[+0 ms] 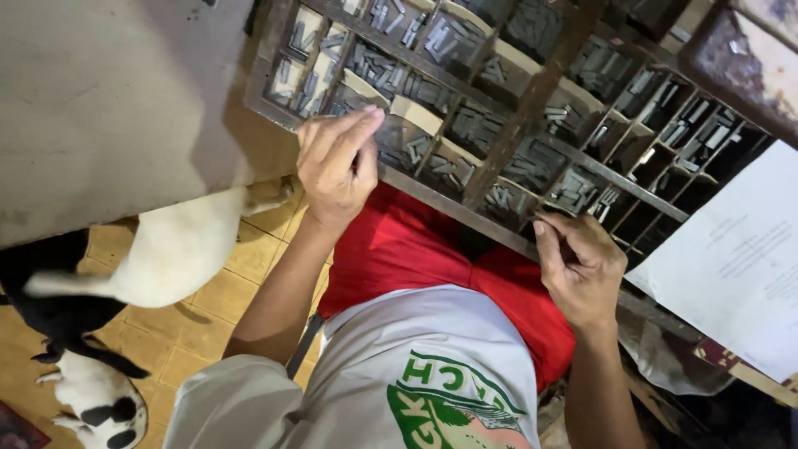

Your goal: Manually selecting, arranging, and organizing metal type characters from a type case into a composing frame, following a reference document.

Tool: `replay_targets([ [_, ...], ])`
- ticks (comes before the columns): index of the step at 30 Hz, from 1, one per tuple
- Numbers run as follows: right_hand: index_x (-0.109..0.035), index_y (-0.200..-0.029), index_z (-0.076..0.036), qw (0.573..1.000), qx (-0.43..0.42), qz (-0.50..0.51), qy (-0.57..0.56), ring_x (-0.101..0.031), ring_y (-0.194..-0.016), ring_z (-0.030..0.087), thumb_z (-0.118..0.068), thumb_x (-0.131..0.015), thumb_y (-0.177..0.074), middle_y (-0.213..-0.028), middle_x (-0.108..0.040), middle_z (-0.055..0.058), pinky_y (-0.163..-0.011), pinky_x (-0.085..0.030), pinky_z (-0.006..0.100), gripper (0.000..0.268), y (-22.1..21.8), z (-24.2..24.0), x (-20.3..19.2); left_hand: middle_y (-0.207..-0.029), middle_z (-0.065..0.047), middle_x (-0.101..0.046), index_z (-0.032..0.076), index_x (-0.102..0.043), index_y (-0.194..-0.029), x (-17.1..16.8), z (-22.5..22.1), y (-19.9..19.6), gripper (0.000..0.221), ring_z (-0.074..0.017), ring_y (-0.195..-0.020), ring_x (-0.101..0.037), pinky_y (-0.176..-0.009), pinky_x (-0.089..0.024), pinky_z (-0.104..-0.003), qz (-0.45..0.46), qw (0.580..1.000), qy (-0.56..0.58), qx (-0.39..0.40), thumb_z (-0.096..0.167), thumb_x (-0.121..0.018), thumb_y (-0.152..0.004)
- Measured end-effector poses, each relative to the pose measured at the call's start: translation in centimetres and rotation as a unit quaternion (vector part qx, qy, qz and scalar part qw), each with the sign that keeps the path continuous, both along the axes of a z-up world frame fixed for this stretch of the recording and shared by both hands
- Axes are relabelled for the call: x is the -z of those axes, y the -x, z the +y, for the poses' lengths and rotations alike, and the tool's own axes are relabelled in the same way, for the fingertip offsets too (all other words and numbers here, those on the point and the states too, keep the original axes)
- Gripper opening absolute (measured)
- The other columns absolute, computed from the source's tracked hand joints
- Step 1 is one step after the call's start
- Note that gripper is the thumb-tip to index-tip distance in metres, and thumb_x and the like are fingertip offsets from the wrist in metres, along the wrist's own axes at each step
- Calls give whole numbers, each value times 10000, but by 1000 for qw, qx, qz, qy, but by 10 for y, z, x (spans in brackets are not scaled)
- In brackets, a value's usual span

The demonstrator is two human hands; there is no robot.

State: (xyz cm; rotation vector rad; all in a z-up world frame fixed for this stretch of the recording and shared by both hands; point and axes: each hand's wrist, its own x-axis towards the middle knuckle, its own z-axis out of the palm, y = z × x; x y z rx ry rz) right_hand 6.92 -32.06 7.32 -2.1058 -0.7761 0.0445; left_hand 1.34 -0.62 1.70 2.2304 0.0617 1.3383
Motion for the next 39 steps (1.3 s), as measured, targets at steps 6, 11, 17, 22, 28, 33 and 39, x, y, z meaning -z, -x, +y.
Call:
replay_targets([
  [6, -794, -1019, 62, 1000, 8, 4, -30, -580, -542, 251, 63, -803, -947, -637, -542, 116, -507, -432, 329, 72, 0, 0, 9, -987, -49, -790, 80, -835, -987, 2, 0, 1, 223, -218, -794, -726, -809, -537, -336, -10, 1000, 7, -15, -74, -713, -880],
  [11, -791, -990, 44, 999, 29, -6, -15, -605, -538, 255, 57, -828, -907, -619, -539, 114, -489, -430, 344, 92, 1, 2, 8, -958, -72, -788, 68, -838, -969, -1, 1, -2, 218, -230, -751, -708, -777, -537, -340, -24, 1000, -2, -5, -85, -716, -873],
  [17, -788, -1005, 71, 999, 34, 5, -19, -560, -507, 246, 77, -809, -928, -636, -543, 132, -481, -401, 350, 80, 2, 6, 6, -955, -62, -784, 82, -840, -966, 0, 1, -4, 209, -211, -737, -696, -767, -534, -330, -28, 1000, -3, -9, -63, -716, -882],
  [22, -782, -1030, 80, 999, 33, 13, -22, -551, -501, 249, 93, -800, -940, -647, -549, 148, -474, -386, 352, 93, 0, 0, 13, -953, -65, -784, 77, -842, -971, 4, 3, -3, 210, -219, -730, -695, -764, -535, -338, -21, 1000, -4, -9, -63, -716, -879],
  [28, -776, -1046, 107, 997, 47, 1, -53, -490, -497, 221, 130, -769, -951, -673, -538, 149, -479, -384, 348, 98, -1, -1, 13, -975, -85, -791, 46, -840, -973, 16, 2, -1, 196, -237, -764, -709, -782, -533, -349, -15, 1000, 1, 9, -78, -718, -882],
  [33, -769, -1059, 109, 995, 56, -2, -87, -482, -493, 202, 135, -764, -944, -658, -498, 132, -469, -374, 331, 118, -1, -6, 19, -985, -95, -789, 35, -840, -984, 10, 5, -2, 205, -230, -769, -709, -786, -525, -346, -21, 999, -25, 14, -98, -721, -883],
  [39, -759, -1065, 121, 993, 57, -6, -100, -474, -487, 182, 147, -751, -951, -675, -508, 131, -463, -374, 320, 117, -2, -7, 16, -979, -92, -788, 33, -841, -990, 7, 3, -3, 208, -223, -760, -703, -779, -519, -339, -22, 999, -30, 11, -99, -713, -891],
])
